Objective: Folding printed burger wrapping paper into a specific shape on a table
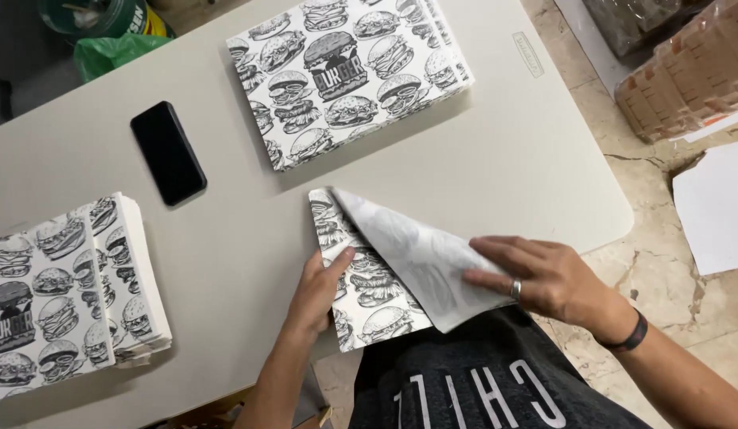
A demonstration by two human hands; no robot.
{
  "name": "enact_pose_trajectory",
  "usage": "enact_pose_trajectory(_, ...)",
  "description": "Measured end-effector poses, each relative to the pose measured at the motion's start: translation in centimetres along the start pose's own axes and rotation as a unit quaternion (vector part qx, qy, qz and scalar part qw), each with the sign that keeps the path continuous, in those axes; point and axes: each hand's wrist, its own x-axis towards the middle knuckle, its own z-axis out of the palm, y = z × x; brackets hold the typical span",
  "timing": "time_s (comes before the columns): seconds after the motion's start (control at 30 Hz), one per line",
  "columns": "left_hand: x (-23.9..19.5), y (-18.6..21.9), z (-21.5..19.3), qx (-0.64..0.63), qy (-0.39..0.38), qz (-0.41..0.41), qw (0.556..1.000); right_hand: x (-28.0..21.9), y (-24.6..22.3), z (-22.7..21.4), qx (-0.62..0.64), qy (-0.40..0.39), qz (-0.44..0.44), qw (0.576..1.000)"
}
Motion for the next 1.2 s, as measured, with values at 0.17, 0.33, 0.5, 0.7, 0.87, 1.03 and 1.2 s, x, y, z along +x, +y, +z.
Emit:
enact_pose_trajectory(0.17, -2.0, 0.4, 0.5, 0.124, -0.014, 0.094, 0.988, -2.0, 1.6, 0.7, 0.186, -0.029, 0.136, 0.973)
enact_pose_trajectory(0.33, -3.0, -2.8, 0.1, 0.43, -0.096, 0.548, 0.711, -0.9, 2.0, 0.0, 0.392, -0.012, 0.597, 0.7)
enact_pose_trajectory(0.5, -3.0, -3.4, -0.7, 0.403, -0.123, 0.522, 0.741, -2.8, 2.4, 1.2, 0.341, -0.022, 0.572, 0.745)
enact_pose_trajectory(0.7, -4.0, 0.8, 0.6, 0.134, -0.001, -0.003, 0.991, -3.8, 1.8, 2.2, 0.251, 0.019, 0.228, 0.941)
enact_pose_trajectory(0.87, -4.7, 2.1, 0.8, 0.139, 0.05, -0.17, 0.974, -2.7, 1.0, 1.3, 0.203, 0.005, -0.004, 0.979)
enact_pose_trajectory(1.03, -3.3, -3.1, -0.4, 0.284, -0.113, 0.236, 0.922, -1.9, 1.6, 0.0, 0.363, -0.016, 0.541, 0.758)
enact_pose_trajectory(1.2, -3.4, -4.1, -1.7, 0.376, -0.15, 0.451, 0.796, -1.4, 1.6, -0.3, 0.419, 0.026, 0.559, 0.714)
